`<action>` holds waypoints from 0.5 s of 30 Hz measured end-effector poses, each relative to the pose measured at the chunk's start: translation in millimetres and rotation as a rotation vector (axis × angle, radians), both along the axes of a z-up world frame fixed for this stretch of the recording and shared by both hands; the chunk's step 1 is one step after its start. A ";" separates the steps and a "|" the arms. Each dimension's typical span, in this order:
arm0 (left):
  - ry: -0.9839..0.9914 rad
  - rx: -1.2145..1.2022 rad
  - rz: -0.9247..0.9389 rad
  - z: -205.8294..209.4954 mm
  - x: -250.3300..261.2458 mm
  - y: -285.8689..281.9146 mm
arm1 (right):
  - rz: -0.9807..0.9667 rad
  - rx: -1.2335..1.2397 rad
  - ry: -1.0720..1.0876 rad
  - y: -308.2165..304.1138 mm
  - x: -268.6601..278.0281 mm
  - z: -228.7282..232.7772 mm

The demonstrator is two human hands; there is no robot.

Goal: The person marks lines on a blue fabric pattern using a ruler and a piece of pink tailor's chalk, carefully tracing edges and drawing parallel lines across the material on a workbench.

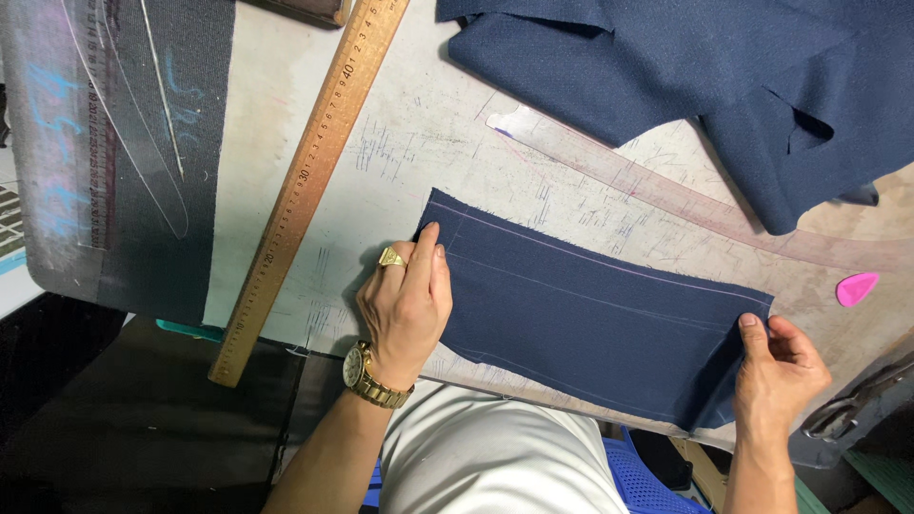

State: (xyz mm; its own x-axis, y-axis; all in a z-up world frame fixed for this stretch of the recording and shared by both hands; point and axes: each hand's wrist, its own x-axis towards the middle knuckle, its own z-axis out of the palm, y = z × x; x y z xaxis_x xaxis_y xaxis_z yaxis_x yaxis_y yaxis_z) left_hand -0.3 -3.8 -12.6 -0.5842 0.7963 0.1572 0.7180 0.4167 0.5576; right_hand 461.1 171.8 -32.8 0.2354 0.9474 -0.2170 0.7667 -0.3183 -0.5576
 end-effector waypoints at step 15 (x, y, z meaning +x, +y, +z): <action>0.011 0.020 0.008 0.0 -0.3 1.6 | 0.238 0.151 -0.140 14.0 8.9 13.3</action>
